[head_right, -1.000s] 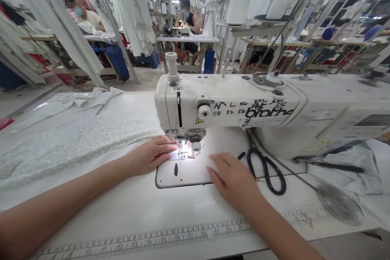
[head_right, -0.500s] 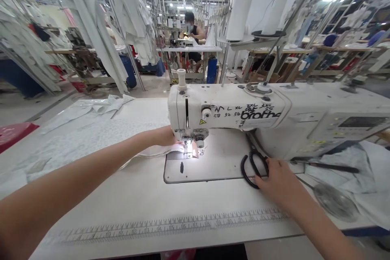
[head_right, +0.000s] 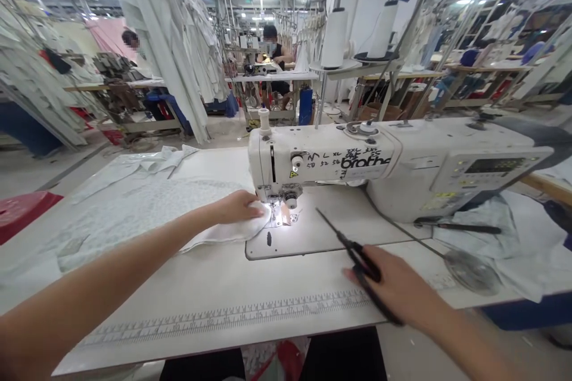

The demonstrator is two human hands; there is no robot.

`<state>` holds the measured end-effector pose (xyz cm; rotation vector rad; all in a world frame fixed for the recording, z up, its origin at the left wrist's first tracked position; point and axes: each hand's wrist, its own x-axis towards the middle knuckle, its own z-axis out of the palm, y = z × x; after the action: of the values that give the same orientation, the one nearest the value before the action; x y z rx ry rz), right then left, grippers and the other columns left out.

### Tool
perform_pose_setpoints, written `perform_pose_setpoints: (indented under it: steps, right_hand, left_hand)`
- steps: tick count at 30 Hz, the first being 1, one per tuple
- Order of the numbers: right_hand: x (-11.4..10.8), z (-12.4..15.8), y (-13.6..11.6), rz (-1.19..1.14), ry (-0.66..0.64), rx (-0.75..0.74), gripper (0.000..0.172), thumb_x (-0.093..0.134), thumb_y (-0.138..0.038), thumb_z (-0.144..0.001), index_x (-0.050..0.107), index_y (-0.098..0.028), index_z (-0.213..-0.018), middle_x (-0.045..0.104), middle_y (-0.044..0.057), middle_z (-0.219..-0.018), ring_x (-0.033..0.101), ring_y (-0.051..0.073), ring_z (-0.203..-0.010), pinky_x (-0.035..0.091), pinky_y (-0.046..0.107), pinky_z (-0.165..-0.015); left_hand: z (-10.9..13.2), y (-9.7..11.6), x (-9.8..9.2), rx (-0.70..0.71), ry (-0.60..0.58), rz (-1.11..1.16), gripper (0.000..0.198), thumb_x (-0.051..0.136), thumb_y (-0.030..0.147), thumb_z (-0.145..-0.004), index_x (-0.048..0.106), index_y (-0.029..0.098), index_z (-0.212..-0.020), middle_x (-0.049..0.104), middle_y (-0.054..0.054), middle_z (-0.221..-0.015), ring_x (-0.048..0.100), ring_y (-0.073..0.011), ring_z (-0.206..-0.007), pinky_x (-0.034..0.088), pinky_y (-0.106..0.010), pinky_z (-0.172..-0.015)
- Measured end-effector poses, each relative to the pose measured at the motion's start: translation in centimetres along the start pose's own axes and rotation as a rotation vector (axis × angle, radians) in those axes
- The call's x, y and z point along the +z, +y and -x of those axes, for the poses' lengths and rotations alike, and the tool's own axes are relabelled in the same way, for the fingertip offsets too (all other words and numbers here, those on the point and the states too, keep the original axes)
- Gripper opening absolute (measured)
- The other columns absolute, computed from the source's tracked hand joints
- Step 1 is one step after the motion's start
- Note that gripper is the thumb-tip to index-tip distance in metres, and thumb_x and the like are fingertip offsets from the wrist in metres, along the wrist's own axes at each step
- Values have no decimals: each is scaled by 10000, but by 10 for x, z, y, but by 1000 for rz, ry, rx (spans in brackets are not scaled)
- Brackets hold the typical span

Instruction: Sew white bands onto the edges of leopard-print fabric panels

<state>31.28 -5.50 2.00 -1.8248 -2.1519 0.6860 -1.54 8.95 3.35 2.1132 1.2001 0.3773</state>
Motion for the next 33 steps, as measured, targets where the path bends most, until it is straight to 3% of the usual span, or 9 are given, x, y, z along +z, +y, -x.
perform_pose_setpoints:
  steps: [3, 6, 11, 19, 22, 25, 28, 30, 33]
  right_hand:
    - [24, 19, -45, -94, -12, -37, 261, 584, -454, -767, 492, -233, -872, 612, 54, -891, 603, 250, -790, 500, 336, -641]
    - [43, 28, -83, -144, -27, -99, 288, 643, -384, -721, 462, -240, -893, 574, 60, -964, 586, 252, -833, 514, 346, -644]
    - [53, 30, -124, -206, -56, -217, 282, 663, -261, -697, 430, -239, -855, 547, 46, -942, 557, 245, -843, 503, 367, -691]
    - [76, 59, -126, -195, 94, -198, 234, 641, -293, -707, 417, -225, -699, 570, 15, -741, 538, 211, -658, 468, 329, -586]
    - [87, 75, -110, -337, 51, -162, 177, 552, -326, -788, 487, -209, -673, 585, -5, -644, 553, 190, -601, 458, 282, -542]
    - [86, 84, -97, -431, 135, -83, 192, 547, -343, -796, 512, -196, -676, 566, -12, -607, 548, 174, -577, 443, 256, -524]
    - [76, 85, -96, -525, 186, -95, 128, 593, -302, -771, 562, -190, -824, 566, -8, -673, 551, 163, -613, 461, 259, -576]
    - [72, 81, -104, -601, 215, -167, 234, 588, -243, -767, 557, -202, -995, 565, -7, -739, 547, 147, -634, 471, 257, -610]
    - [71, 71, -120, -639, 251, -236, 211, 561, -192, -760, 539, -218, -969, 547, -13, -758, 513, 126, -601, 455, 232, -553]
  left_hand:
    - [58, 18, -1, -170, 47, 134, 381, 555, 515, -751, 657, 153, -817, 661, -50, -709, 606, -189, -638, 445, -280, -587]
    - [113, 42, 2, -291, 71, 531, 342, 615, 478, -736, 644, 154, -841, 662, -40, -721, 609, -162, -626, 459, -261, -587]
    - [160, 63, 18, -308, 142, 783, 263, 664, 405, -723, 648, 153, -799, 657, -20, -713, 593, -130, -625, 441, -222, -575]
    - [172, 80, 44, -297, 84, 838, 231, 674, 381, -713, 630, 158, -749, 599, 23, -639, 521, -90, -562, 381, -190, -529]
    - [169, 83, 59, -319, -62, 880, 236, 668, 377, -716, 632, 152, -780, 575, 18, -627, 496, -76, -527, 359, -187, -502]
    - [163, 81, 68, -321, -193, 981, 214, 640, 338, -741, 612, 163, -862, 525, 31, -599, 442, -52, -463, 314, -175, -453]
    - [158, 80, 70, -316, -201, 1131, 160, 624, 265, -743, 590, 155, -854, 525, 17, -650, 472, -54, -504, 350, -177, -486]
    - [157, 80, 71, -315, -192, 1151, 145, 635, 238, -737, 585, 150, -841, 531, 9, -681, 477, -53, -531, 370, -179, -514]
    - [159, 80, 74, -315, -179, 1106, 163, 642, 255, -747, 582, 161, -867, 522, 16, -692, 463, -49, -534, 377, -184, -527]
